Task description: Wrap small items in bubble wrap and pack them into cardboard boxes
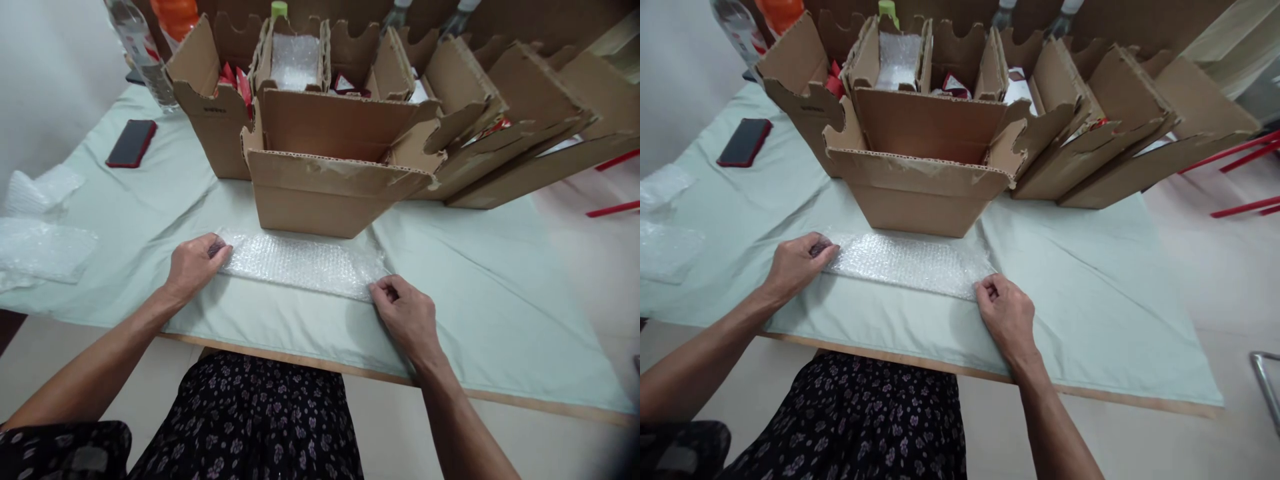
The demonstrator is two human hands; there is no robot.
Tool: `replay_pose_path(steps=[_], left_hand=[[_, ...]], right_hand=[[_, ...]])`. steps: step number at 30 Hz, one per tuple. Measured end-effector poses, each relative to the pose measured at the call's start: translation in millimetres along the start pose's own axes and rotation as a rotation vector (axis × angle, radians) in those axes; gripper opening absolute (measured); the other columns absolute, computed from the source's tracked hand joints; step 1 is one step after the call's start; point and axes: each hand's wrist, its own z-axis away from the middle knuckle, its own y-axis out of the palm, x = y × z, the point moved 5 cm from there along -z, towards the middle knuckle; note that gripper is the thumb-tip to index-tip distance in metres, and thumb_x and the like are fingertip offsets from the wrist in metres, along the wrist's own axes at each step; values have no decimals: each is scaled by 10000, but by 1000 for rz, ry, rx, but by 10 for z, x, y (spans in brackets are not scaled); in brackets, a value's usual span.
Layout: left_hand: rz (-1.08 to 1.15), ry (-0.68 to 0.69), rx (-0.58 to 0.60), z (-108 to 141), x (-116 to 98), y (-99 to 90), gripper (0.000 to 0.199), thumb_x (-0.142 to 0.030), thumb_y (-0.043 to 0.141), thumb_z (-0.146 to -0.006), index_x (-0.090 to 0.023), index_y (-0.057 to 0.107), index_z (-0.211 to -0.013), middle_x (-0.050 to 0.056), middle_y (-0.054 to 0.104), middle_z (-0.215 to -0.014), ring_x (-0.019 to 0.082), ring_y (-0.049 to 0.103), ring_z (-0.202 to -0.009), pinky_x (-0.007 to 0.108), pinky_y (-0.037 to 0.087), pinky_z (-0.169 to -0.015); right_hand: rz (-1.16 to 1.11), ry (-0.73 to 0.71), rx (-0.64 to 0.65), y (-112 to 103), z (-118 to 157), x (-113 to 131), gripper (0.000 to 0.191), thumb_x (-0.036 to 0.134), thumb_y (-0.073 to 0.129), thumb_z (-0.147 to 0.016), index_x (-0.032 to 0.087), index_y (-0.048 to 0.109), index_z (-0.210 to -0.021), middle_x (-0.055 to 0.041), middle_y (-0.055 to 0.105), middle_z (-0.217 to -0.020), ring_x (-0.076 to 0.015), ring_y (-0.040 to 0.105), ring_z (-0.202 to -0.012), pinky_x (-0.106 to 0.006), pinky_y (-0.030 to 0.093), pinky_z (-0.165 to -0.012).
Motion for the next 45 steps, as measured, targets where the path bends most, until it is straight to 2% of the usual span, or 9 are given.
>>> replay_pose_path(steps=[8, 16, 21, 25, 28, 33, 39, 42, 45], left_hand=[[-141, 95, -10, -43, -56, 83, 228, -422, 585, -910, -231, 698, -857, 69, 778, -893, 253, 711, -835, 325, 440, -689], [-181, 95, -77, -18, 24, -22, 324, -461, 630, -890, -205, 701, -1075, 79, 754, -986, 256, 704, -888, 316, 463, -666], [-187, 50, -75, 54, 92, -100, 466, -509, 611, -899, -176, 678, -1217, 107, 737, -1019, 292, 703, -934, 351, 497, -702], [-198, -14, -9, 50, 94, -108, 458, -546, 632, -877, -168, 705, -1125, 132, 731, -1019, 338, 701, -944, 402, 509, -717], [-199, -46, 15, 5, 91, -98, 359, -533, 673, -838, -195, 707, -955, 130, 732, -978, 335, 698, -882, 397, 488, -672], [-205, -8, 103, -40, 59, -42, 281, -468, 625, -848, -231, 580, -703, 100, 696, -876, 280, 654, -780, 358, 403, -618], [-101, -25, 118, 13, -9, -71, 209, -405, 570, -802, -236, 504, -698, 42, 632, -768, 219, 582, -712, 327, 368, -646], [-12, -76, 134, 46, 2, -114, 191, -411, 564, -783, -233, 528, -725, 3, 604, -698, 196, 551, -665, 311, 371, -654], [81, -103, 120, 54, 62, -168, 181, -403, 568, -781, -227, 557, -740, -13, 588, -668, 184, 533, -640, 303, 382, -650]], right_hand=[[30, -2, 10, 3, 20, 6, 256, 461, 526, -831, 246, 569, -699, -26, 643, -625, -208, 604, -617, -322, 389, -604], [77, -28, 49, -12, 46, -41, 269, 465, 540, -850, 252, 574, -689, -16, 670, -631, -204, 613, -597, -317, 383, -579], [51, 16, 74, -51, -3, -108, 277, 502, 633, -798, 240, 667, -880, -23, 733, -786, -197, 639, -620, -323, 442, -599], [25, -46, -23, -77, -184, -58, 449, 544, 611, -846, 210, 693, -1134, -69, 756, -963, -191, 638, -654, -348, 492, -656], [96, -78, -23, -3, -362, 22, 487, 538, 603, -859, 195, 709, -1188, -109, 747, -1042, -226, 663, -732, -358, 485, -655], [183, -64, 88, 135, -519, 124, 356, 476, 639, -821, 205, 750, -1023, -110, 721, -1043, -250, 659, -793, -353, 447, -649], [33, -106, 142, 79, -418, 180, 242, 445, 620, -799, 217, 633, -718, -67, 691, -840, -216, 599, -752, -338, 424, -680], [-79, -60, 161, 26, -318, 165, 222, 440, 632, -798, 228, 600, -739, -35, 663, -739, -205, 585, -705, -333, 426, -677], [-246, -87, 161, -39, -193, 201, 230, 428, 673, -785, 227, 626, -888, -16, 657, -770, -189, 587, -694, -323, 448, -674]])
